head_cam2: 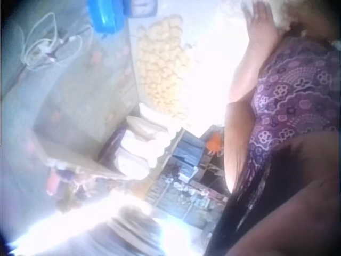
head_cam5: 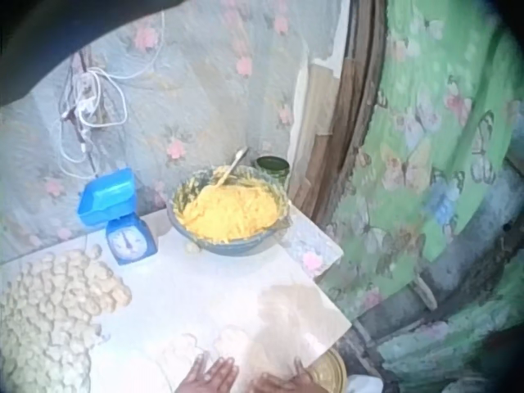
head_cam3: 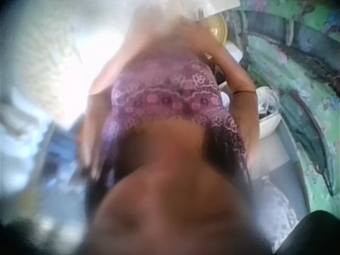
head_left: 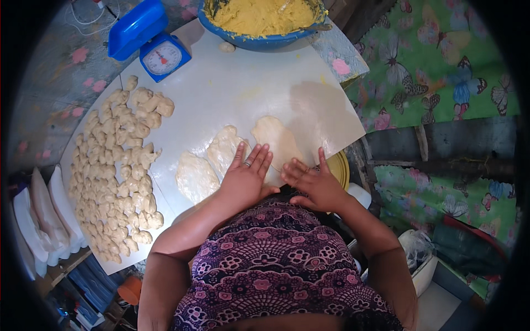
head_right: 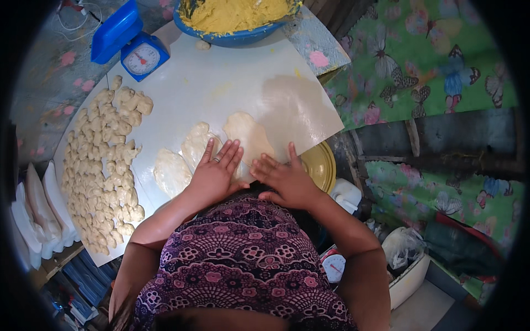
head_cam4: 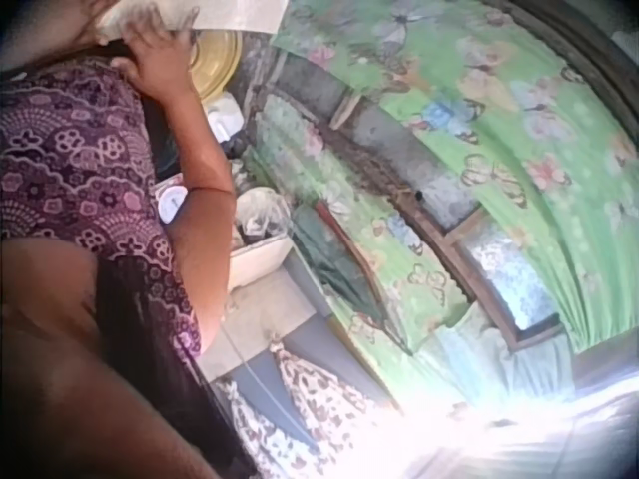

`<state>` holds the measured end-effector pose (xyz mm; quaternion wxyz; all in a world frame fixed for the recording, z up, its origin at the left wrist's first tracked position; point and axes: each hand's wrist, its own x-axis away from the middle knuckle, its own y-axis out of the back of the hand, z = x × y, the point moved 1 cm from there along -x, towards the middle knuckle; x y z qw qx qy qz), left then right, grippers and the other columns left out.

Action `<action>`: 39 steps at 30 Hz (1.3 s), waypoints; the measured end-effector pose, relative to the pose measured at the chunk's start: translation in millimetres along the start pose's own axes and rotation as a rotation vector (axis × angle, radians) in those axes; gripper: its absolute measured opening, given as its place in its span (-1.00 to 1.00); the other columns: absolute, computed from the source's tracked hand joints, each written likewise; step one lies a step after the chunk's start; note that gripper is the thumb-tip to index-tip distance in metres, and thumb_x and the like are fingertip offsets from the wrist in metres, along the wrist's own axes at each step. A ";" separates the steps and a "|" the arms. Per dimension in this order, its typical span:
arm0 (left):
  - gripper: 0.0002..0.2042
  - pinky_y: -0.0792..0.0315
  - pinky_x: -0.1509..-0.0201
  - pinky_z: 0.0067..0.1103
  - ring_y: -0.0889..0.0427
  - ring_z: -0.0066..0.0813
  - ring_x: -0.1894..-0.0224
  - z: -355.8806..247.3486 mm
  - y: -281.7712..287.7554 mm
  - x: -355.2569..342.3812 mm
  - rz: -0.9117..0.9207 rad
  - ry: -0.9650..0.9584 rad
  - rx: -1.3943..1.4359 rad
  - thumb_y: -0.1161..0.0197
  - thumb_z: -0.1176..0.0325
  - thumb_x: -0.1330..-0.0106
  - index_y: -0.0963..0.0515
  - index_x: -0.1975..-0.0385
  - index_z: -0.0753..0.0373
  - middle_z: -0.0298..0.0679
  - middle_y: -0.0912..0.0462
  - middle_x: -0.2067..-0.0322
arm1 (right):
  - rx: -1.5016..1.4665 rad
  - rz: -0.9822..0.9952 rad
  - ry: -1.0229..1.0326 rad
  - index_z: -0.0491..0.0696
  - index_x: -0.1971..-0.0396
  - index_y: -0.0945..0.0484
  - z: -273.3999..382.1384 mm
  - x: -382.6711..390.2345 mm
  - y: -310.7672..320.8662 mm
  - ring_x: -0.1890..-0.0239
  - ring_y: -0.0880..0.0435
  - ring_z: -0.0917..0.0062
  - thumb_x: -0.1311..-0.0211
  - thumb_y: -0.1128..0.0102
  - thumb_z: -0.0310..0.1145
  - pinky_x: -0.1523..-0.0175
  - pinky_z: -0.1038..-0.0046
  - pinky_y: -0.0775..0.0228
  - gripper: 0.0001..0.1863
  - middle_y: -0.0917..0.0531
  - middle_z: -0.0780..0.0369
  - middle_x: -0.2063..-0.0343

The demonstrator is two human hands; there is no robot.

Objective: Flattening small dough balls and rolling them into cylinders.

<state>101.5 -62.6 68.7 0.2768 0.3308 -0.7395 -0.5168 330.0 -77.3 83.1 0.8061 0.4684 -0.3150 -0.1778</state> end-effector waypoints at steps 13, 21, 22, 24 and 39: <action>-0.20 0.41 -0.44 -0.01 0.01 -0.24 -0.45 18.1 -13.0 -16.4 -0.145 0.242 -0.039 0.22 -0.27 -0.33 -0.12 -0.34 0.35 -0.03 -0.14 -0.35 | 0.154 -0.422 -0.120 0.04 -0.35 -0.16 -53.0 -105.0 29.7 -0.43 -0.06 0.36 -0.38 0.23 0.08 -0.39 -0.20 0.52 -0.35 -0.18 0.22 -0.37; -0.21 0.46 -0.42 0.03 0.01 -0.23 -0.45 17.5 -2.5 -18.7 -0.054 0.322 -0.005 0.17 -0.24 -0.33 -0.11 -0.34 0.35 -0.04 -0.13 -0.36 | 0.132 -0.274 -0.065 0.09 -0.37 -0.10 -47.4 -130.4 17.8 -0.46 0.03 0.36 -0.39 0.24 0.08 -0.39 -0.20 0.53 -0.35 -0.09 0.25 -0.41; -0.20 0.44 -0.43 0.02 0.01 -0.23 -0.45 19.6 -3.3 -16.3 -0.015 0.321 -0.015 0.15 -0.24 -0.33 -0.10 -0.34 0.35 -0.02 -0.13 -0.36 | 0.132 -0.271 -0.059 0.09 -0.37 -0.10 -49.5 -135.2 16.1 -0.46 0.03 0.36 -0.39 0.24 0.08 -0.39 -0.20 0.53 -0.35 -0.09 0.25 -0.41; -0.20 0.41 -0.43 0.02 0.00 -0.23 -0.45 15.8 1.3 -16.2 -0.087 0.312 -0.027 0.12 -0.23 -0.32 -0.10 -0.34 0.35 -0.02 -0.13 -0.35 | 0.204 -0.315 -0.208 0.11 -0.39 -0.06 -51.7 -148.8 26.0 -0.46 0.03 0.35 -0.39 0.25 0.06 -0.38 -0.23 0.53 -0.36 -0.09 0.25 -0.41; -0.24 0.34 -0.48 -0.13 0.01 -0.38 -0.46 -18.3 -24.4 6.6 0.070 -0.176 0.085 0.03 -0.23 -0.26 -0.15 -0.35 0.16 -0.28 -0.13 -0.38 | 0.299 -0.595 -0.581 0.10 -0.39 -0.06 -68.4 -92.3 -2.7 -0.46 0.05 0.21 -0.37 0.25 0.11 -0.30 -0.36 0.57 -0.32 -0.03 0.10 -0.41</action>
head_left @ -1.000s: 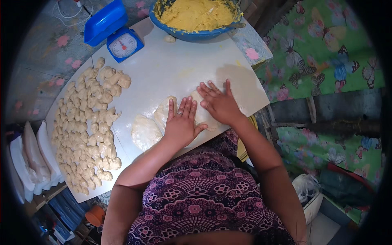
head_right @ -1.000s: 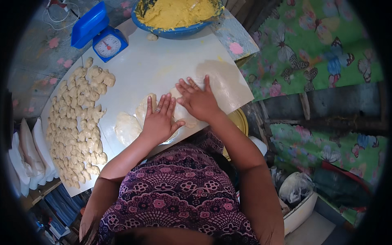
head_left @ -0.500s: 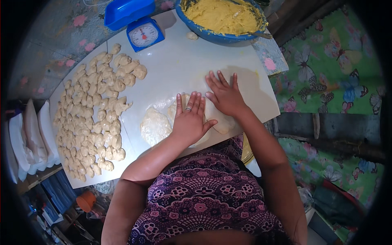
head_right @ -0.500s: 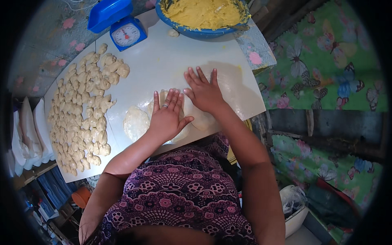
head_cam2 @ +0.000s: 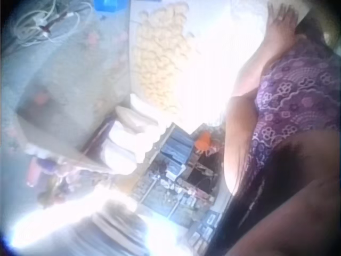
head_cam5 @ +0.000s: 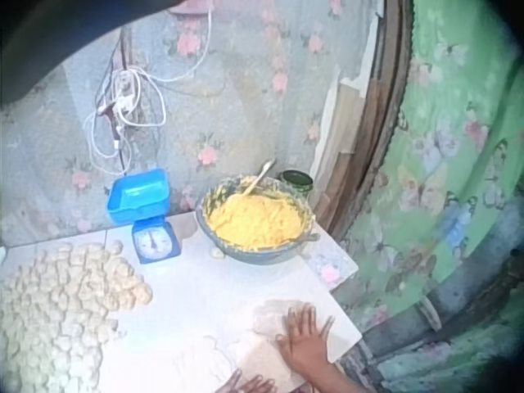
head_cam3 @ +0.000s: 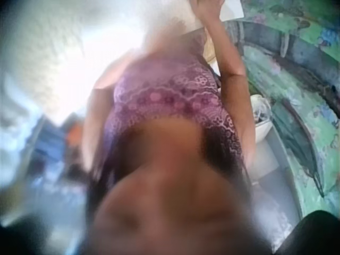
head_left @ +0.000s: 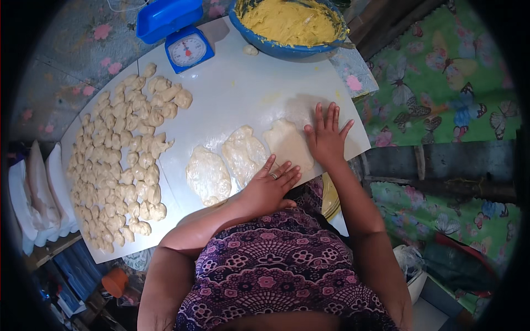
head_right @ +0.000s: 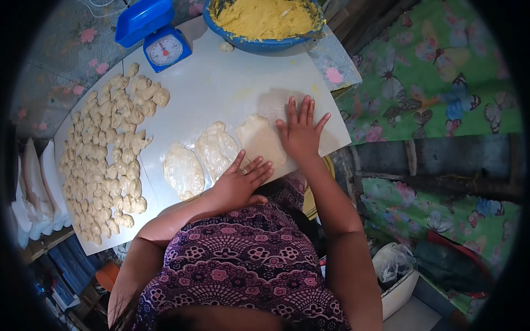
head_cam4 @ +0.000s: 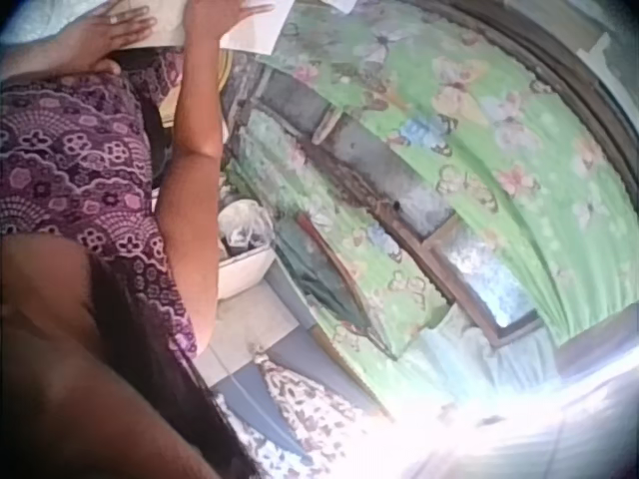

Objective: Flattening small dough balls and rolling them into cylinders.

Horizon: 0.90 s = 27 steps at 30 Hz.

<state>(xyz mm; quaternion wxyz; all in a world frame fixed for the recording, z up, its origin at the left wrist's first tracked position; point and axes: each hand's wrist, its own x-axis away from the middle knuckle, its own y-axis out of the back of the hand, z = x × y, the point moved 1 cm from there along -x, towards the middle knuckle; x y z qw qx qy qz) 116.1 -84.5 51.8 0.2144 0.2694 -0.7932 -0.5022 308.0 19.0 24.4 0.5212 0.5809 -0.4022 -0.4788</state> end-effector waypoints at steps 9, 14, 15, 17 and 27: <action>-0.30 0.29 -0.48 -0.15 -0.03 -0.35 -0.44 1.0 -5.5 3.6 0.020 -0.074 -0.063 0.04 -0.17 -0.30 -0.18 -0.34 0.17 -0.28 -0.14 -0.38 | 0.006 -0.036 -0.015 0.05 -0.40 -0.04 3.5 21.8 9.2 -0.46 0.08 0.13 -0.36 0.21 0.10 -0.28 -0.36 0.64 -0.29 0.00 0.04 -0.41; -0.32 0.28 -0.48 -0.14 -0.05 -0.32 -0.43 3.9 -11.2 12.6 -0.046 -0.064 -0.012 0.03 -0.15 -0.31 -0.20 -0.33 0.16 -0.18 -0.17 -0.35 | 0.032 0.110 -0.166 0.03 -0.40 -0.02 -5.6 19.8 2.1 -0.47 0.15 0.15 -0.36 0.24 0.10 -0.31 -0.34 0.60 -0.28 0.06 0.03 -0.42; -0.32 0.28 -0.48 -0.14 -0.05 -0.32 -0.43 3.7 -11.1 14.2 -0.050 -0.058 -0.012 0.03 -0.15 -0.31 -0.20 -0.33 0.16 -0.18 -0.17 -0.35 | -0.049 0.031 -0.239 0.03 -0.40 -0.01 -10.0 19.9 -0.5 -0.47 0.14 0.14 -0.36 0.23 0.09 -0.31 -0.34 0.58 -0.29 0.02 0.02 -0.41; -0.32 0.29 -0.48 -0.13 -0.06 -0.31 -0.43 2.6 -11.5 16.9 -0.033 -0.055 0.019 0.04 -0.16 -0.31 -0.20 -0.33 0.17 -0.15 -0.19 -0.35 | -0.066 -0.006 -0.127 0.03 -0.41 0.00 1.0 10.7 -6.6 -0.47 0.15 0.15 -0.37 0.25 0.09 -0.31 -0.33 0.59 -0.29 0.04 0.02 -0.42; -0.33 0.27 -0.41 0.07 -0.01 -0.17 -0.44 14.5 29.3 33.8 -0.181 0.123 -0.032 -0.09 -0.13 -0.25 -0.27 -0.29 0.15 -0.08 -0.19 -0.33 | -0.124 0.208 0.221 0.03 -0.42 0.08 49.9 -21.8 2.0 -0.47 0.18 0.15 -0.38 0.25 0.11 -0.42 -0.09 0.55 -0.26 0.12 0.02 -0.43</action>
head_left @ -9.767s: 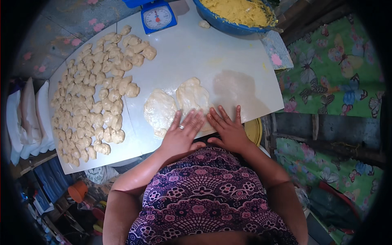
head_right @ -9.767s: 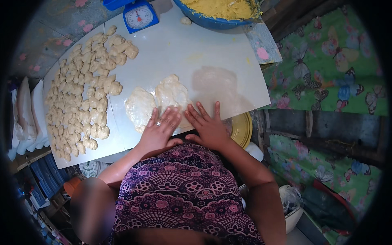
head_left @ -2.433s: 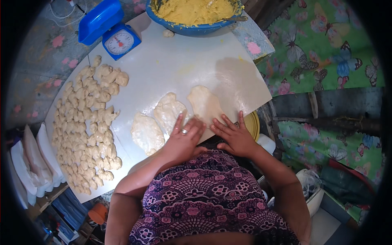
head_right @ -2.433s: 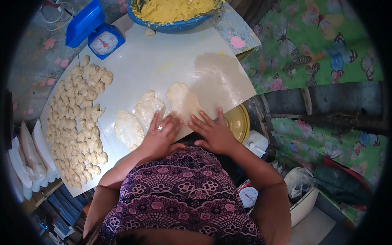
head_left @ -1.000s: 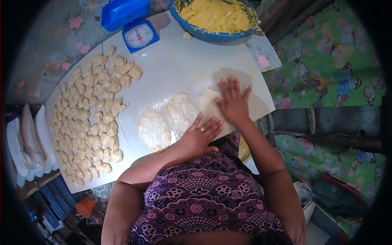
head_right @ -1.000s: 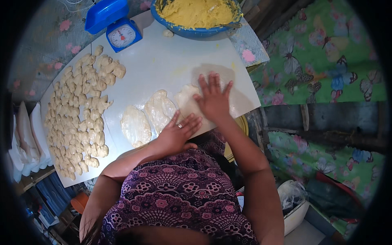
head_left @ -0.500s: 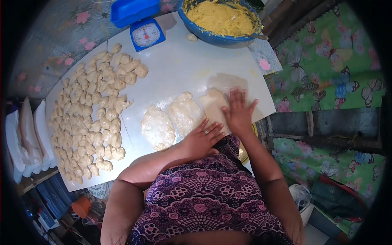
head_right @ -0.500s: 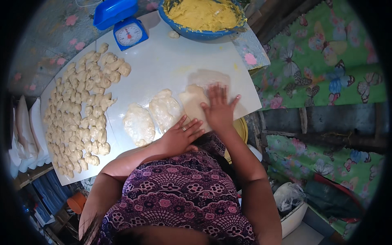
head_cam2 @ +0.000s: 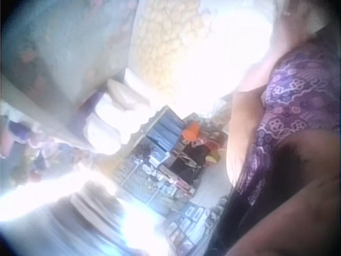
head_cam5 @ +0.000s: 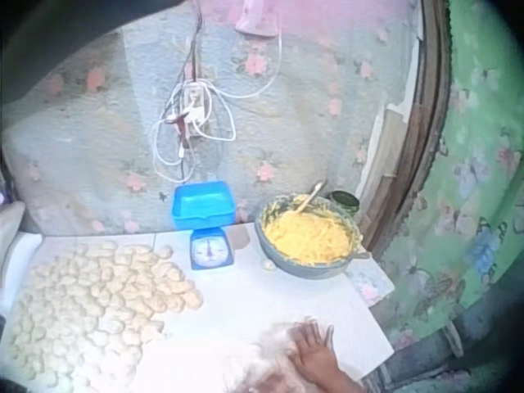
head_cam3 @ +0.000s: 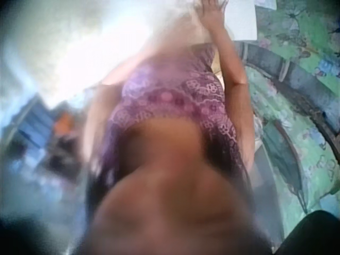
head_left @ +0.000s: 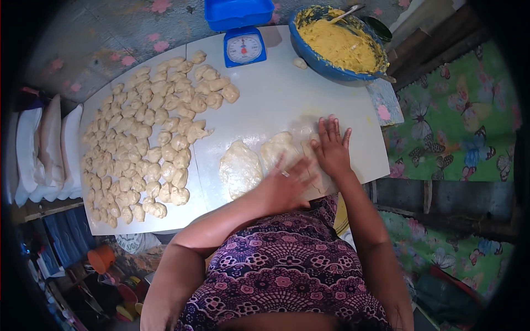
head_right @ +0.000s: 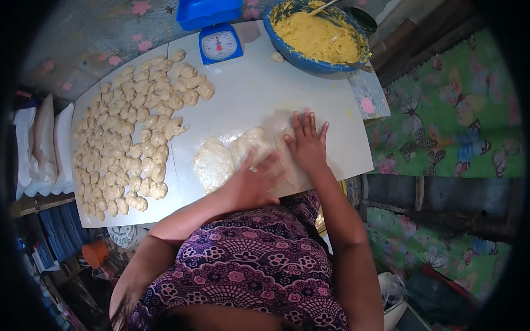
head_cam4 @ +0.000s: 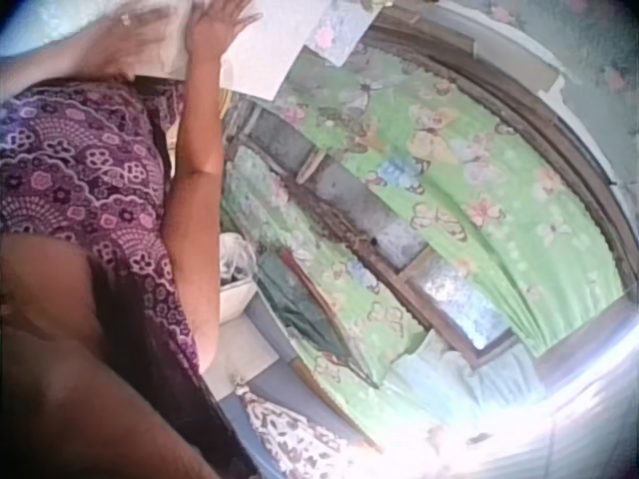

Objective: Flattening small dough balls and rolling them into cylinders.

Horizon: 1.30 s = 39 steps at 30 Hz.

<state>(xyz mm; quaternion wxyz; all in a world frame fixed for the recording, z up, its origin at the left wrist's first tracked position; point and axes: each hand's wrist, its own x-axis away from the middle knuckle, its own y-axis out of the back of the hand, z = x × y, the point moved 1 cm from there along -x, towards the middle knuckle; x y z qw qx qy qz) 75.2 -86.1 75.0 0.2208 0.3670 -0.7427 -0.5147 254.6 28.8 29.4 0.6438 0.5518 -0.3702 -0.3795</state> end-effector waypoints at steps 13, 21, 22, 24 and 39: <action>-0.62 -0.31 -0.09 -0.25 -0.49 -0.06 0.06 168.5 75.9 87.2 -0.073 0.726 -0.180 -0.25 0.45 -0.08 -0.53 0.03 0.26 -0.12 -0.57 0.12 | -0.440 -0.056 0.069 0.09 -0.42 0.07 45.8 -17.1 54.1 -0.46 0.09 0.15 -0.26 -0.09 -0.02 -0.42 -0.08 0.44 -0.18 0.10 -0.02 -0.41; -0.61 -0.33 -0.11 -0.33 -0.56 -0.17 0.05 166.4 92.3 108.8 -0.028 0.585 0.003 -0.21 0.63 0.00 -0.55 0.10 0.20 -0.09 -0.57 0.09 | -0.613 -0.052 0.031 0.07 -0.41 0.06 15.3 1.0 45.1 -0.44 -0.01 0.18 -0.26 -0.11 -0.07 -0.43 -0.02 0.29 -0.19 -0.03 -0.01 -0.39; -0.61 -0.33 -0.11 -0.33 -0.56 -0.17 0.05 164.4 95.8 111.0 -0.027 0.588 -0.003 -0.21 0.63 0.00 -0.55 0.10 0.20 -0.09 -0.57 0.09 | -0.646 -0.022 0.042 0.06 -0.41 0.04 15.8 0.0 45.5 -0.43 -0.04 0.16 -0.25 -0.12 -0.09 -0.43 0.03 0.23 -0.20 -0.06 -0.02 -0.38; -0.59 -0.46 0.01 -0.43 -0.61 -0.28 0.11 159.7 101.1 114.8 -0.229 0.639 0.313 -0.22 0.66 -0.07 -0.52 0.02 0.24 -0.12 -0.60 0.13 | -0.774 -0.032 0.077 0.03 -0.40 0.00 23.1 -2.3 54.9 -0.40 -0.12 0.18 -0.26 -0.13 -0.14 -0.41 0.08 0.11 -0.23 -0.11 -0.01 -0.36; -0.48 -0.44 -0.04 -0.55 -0.56 -0.50 0.13 51.3 81.8 -49.0 -0.468 0.400 1.307 -0.13 0.69 -0.11 -0.34 -0.16 0.37 -0.21 -0.57 0.13 | -1.981 0.402 -0.232 -0.14 -0.19 -0.32 39.0 -0.3 75.4 -0.09 -0.51 0.46 -0.23 -0.20 -0.45 -0.21 0.32 -0.40 -0.48 -0.48 0.14 -0.08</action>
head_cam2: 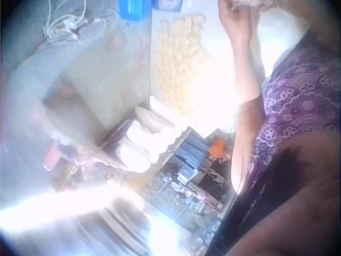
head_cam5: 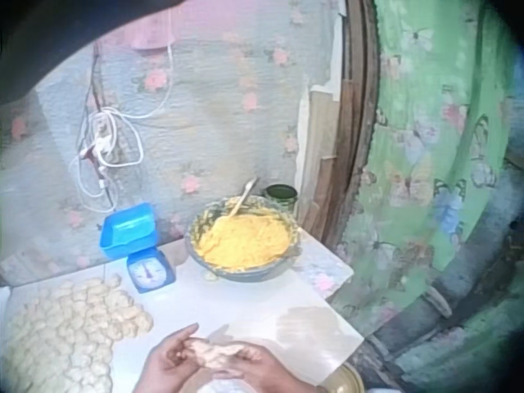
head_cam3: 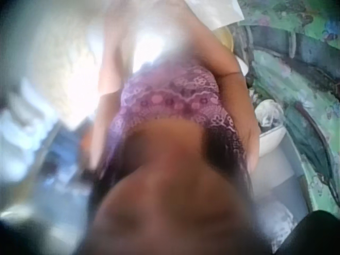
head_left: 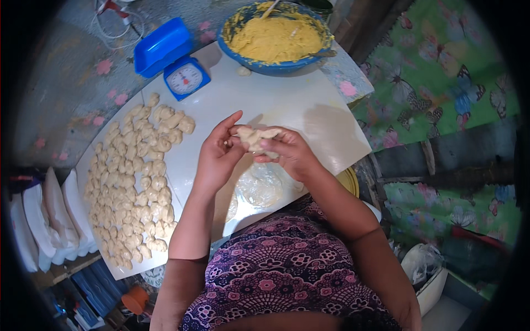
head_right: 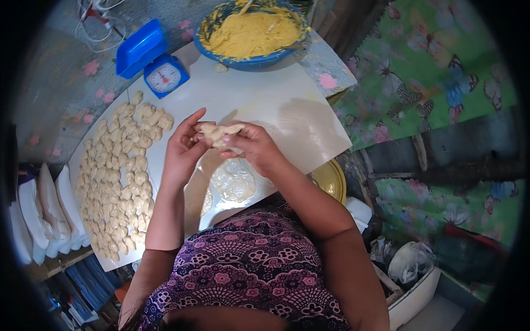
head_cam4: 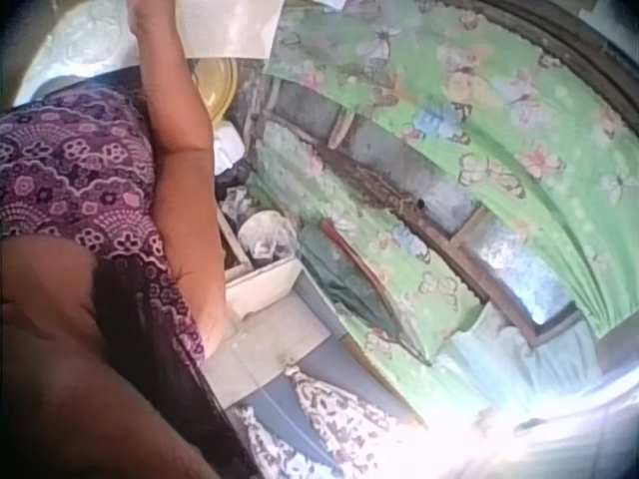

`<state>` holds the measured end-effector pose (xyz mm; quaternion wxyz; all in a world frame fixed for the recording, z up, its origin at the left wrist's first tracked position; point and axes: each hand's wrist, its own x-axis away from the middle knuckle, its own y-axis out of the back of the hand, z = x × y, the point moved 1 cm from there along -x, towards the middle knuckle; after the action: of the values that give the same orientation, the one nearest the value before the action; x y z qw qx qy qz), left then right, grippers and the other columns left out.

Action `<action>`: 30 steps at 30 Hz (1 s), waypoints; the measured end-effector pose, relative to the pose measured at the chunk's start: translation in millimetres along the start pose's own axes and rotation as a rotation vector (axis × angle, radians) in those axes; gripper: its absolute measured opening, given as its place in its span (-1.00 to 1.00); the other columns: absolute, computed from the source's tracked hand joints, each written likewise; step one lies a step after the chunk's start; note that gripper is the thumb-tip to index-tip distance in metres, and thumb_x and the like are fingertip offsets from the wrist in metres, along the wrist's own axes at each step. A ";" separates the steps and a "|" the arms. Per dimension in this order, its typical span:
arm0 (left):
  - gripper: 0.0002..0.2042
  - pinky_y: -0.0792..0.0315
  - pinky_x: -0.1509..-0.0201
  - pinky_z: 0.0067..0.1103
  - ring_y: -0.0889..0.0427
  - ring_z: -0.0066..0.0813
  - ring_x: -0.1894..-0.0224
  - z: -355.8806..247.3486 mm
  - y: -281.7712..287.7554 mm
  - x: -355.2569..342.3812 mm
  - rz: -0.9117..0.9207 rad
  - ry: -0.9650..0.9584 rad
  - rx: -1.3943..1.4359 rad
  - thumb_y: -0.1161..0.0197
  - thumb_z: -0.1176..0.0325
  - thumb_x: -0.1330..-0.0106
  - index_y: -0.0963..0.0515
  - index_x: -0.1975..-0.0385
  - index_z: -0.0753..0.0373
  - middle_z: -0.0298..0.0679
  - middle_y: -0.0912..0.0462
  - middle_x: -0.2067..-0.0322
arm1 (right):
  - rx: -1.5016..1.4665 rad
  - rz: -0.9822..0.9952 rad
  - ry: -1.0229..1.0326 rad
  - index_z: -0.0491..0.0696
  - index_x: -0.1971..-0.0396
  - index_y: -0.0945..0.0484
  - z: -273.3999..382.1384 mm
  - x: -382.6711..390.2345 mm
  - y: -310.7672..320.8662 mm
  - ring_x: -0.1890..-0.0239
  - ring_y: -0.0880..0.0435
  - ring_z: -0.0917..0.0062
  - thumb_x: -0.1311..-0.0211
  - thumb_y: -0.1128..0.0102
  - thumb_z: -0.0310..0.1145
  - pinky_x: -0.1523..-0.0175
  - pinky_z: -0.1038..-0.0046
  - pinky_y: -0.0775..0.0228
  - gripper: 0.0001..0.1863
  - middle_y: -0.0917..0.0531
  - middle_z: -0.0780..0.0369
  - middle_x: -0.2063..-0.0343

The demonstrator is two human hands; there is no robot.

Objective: Flattening small dough balls and rolling them into cylinders.

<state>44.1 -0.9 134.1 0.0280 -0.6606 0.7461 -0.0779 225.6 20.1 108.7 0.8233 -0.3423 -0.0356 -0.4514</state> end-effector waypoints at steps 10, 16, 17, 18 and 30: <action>-0.64 -0.34 -0.23 -0.33 -0.43 -0.07 -0.19 45.8 -96.5 -23.6 0.189 -0.749 -0.973 -0.24 0.48 -0.13 -0.52 0.04 0.39 -0.04 -0.53 -0.04 | -0.498 -0.324 0.306 -0.14 -0.27 -0.22 2.1 42.9 52.7 -0.14 -0.48 0.45 -0.35 -0.06 -0.34 -0.28 0.40 -0.31 -0.47 -0.48 0.18 -0.10; -0.49 -0.27 -0.27 -0.37 -0.40 -0.27 -0.19 60.4 -88.7 -37.8 0.055 -0.238 -0.285 -0.32 0.36 -0.15 -0.40 -0.14 0.30 -0.01 -0.42 -0.14 | -0.134 -0.350 0.387 -0.15 -0.15 -0.38 0.8 49.3 66.7 0.03 -0.55 0.63 -0.38 -0.03 -0.42 -0.08 0.54 -0.44 -0.63 -0.58 0.23 0.06; -0.46 -0.29 -0.22 -0.46 -0.44 -0.38 -0.10 53.8 -92.7 -42.4 0.039 -0.217 -0.327 -0.31 0.36 -0.22 -0.34 -0.20 0.30 -0.10 -0.45 -0.10 | -0.091 -0.400 0.373 -0.15 -0.10 -0.42 4.4 47.4 66.4 0.03 -0.55 0.57 -0.37 -0.03 -0.46 -0.08 0.51 -0.43 -0.67 -0.58 0.22 0.08; -0.46 -0.29 -0.22 -0.46 -0.44 -0.38 -0.10 51.0 -97.6 -45.1 0.042 -0.214 -0.327 -0.31 0.36 -0.22 -0.34 -0.20 0.30 -0.10 -0.45 -0.10 | -0.047 -0.449 0.359 -0.15 -0.06 -0.47 6.1 46.2 66.9 0.03 -0.56 0.51 -0.35 -0.03 -0.50 -0.08 0.47 -0.42 -0.70 -0.59 0.20 0.11; -0.69 -0.52 0.15 -0.60 -0.60 -0.53 0.17 64.3 -99.9 -65.5 0.301 0.212 0.219 -0.17 0.58 -0.27 -0.46 -0.03 0.39 -0.16 -0.61 0.19 | 0.088 -0.369 0.478 -0.13 0.05 -0.52 0.3 51.1 93.7 -0.07 -0.48 0.46 -0.17 -0.13 -0.61 -0.12 0.48 -0.37 -0.69 -0.46 0.16 -0.06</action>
<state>159.7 47.4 82.0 0.0323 -0.5230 0.8221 -0.2226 327.8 17.1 77.9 0.7264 -0.1783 0.0783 -0.6591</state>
